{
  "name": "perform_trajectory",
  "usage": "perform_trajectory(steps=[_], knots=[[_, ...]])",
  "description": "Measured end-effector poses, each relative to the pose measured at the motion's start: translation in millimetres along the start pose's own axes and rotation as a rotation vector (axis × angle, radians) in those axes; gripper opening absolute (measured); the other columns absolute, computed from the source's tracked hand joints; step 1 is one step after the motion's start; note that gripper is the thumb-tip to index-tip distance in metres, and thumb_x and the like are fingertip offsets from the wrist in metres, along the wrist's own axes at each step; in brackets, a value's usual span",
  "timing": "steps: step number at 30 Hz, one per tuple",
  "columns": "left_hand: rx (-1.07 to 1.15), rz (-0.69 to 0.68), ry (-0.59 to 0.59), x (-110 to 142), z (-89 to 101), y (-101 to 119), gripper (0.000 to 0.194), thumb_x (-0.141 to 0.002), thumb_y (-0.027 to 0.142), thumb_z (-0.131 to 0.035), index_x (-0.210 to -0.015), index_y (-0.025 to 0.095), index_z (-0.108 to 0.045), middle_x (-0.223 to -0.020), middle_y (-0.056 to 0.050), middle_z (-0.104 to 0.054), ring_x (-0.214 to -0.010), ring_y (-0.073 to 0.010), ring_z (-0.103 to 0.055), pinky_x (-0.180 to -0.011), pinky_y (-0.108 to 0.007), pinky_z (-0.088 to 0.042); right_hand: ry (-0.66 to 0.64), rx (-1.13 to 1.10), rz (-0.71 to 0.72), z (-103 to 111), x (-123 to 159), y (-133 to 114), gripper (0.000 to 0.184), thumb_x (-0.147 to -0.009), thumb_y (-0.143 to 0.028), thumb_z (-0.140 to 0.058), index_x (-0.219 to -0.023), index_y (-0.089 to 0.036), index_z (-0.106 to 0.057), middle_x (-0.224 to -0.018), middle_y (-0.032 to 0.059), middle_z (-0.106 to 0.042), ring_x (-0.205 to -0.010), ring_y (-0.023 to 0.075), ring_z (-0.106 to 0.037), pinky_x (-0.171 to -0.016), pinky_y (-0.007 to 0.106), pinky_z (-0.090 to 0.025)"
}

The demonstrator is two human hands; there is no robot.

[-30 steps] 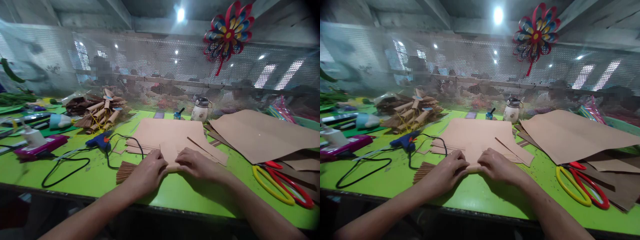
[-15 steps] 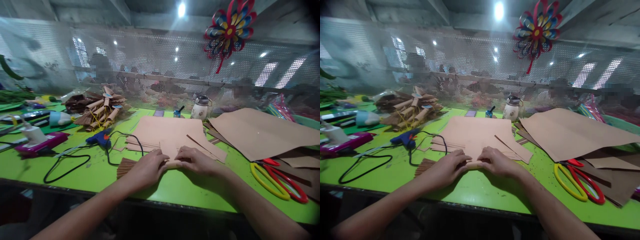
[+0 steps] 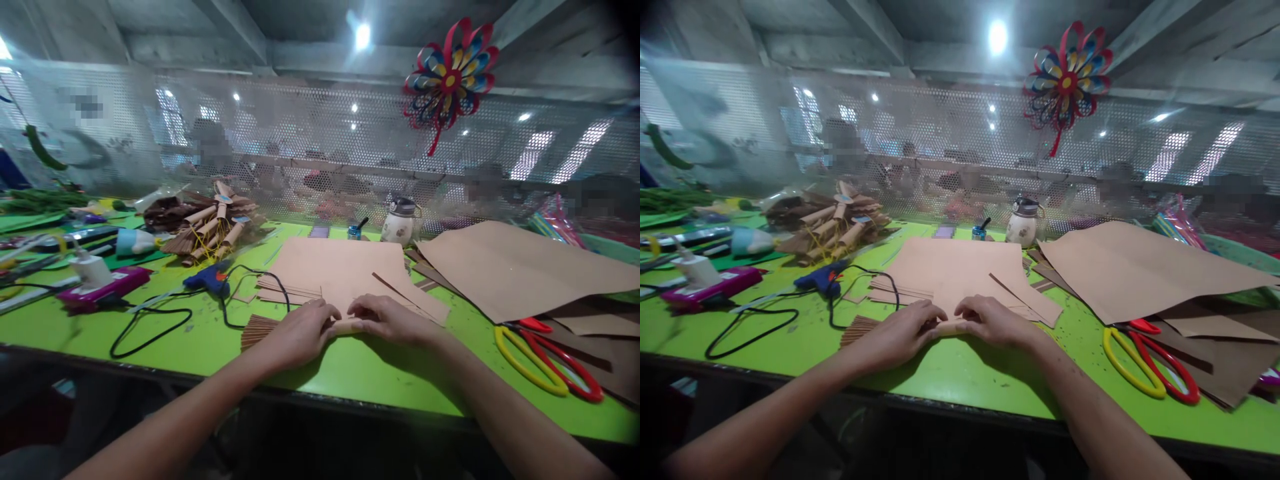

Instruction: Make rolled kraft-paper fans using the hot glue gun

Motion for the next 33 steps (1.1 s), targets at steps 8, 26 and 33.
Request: perform_trajectory(steps=[8,26,33], knots=[[0.011,0.03,0.019,-0.9,3.7,-1.4,0.023,-0.09,0.035,-0.048,-0.096,0.021,-0.065,-0.089,-0.005,-0.065,-0.079,-0.0198,-0.058,-0.066,-0.027,-0.039,0.089,0.233,0.139,6.7,0.7,-19.6,0.012,-0.088,-0.022,-0.059,-0.085,-0.017,-0.069,-0.088,0.0091,-0.063,-0.09,0.0208,-0.053,-0.077,0.033,-0.045],[-0.088,-0.053,0.001,-6.1,7.3,4.8,0.033,-0.092,0.036,-0.044,-0.093,0.019,-0.072,-0.086,-0.009,-0.064,-0.081,-0.0213,-0.059,-0.071,-0.03,-0.041,0.023,0.122,0.108,1.6,-1.0,-7.0,0.021,-0.092,-0.03,-0.053,-0.097,-0.019,-0.07,-0.092,0.0079,-0.065,-0.087,0.0195,-0.056,-0.078,0.031,-0.045],[-0.018,-0.017,0.056,0.0,7.3,-0.3,0.029,-0.091,0.04,-0.048,-0.089,0.018,-0.067,-0.087,-0.007,-0.062,-0.082,-0.0202,-0.057,-0.07,-0.028,-0.04,0.031,0.086,0.122,-3.0,-0.8,-12.9,0.02,-0.091,-0.03,-0.054,-0.095,-0.017,-0.069,-0.091,0.0073,-0.065,-0.084,0.0183,-0.058,-0.077,0.029,-0.046]])
Point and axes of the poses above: each hand's wrist, its own x-axis away from the middle knuckle, its own z-axis out of the back of the hand, y = z × x, the point moved 10 cm from there along -x, towards the middle knuckle
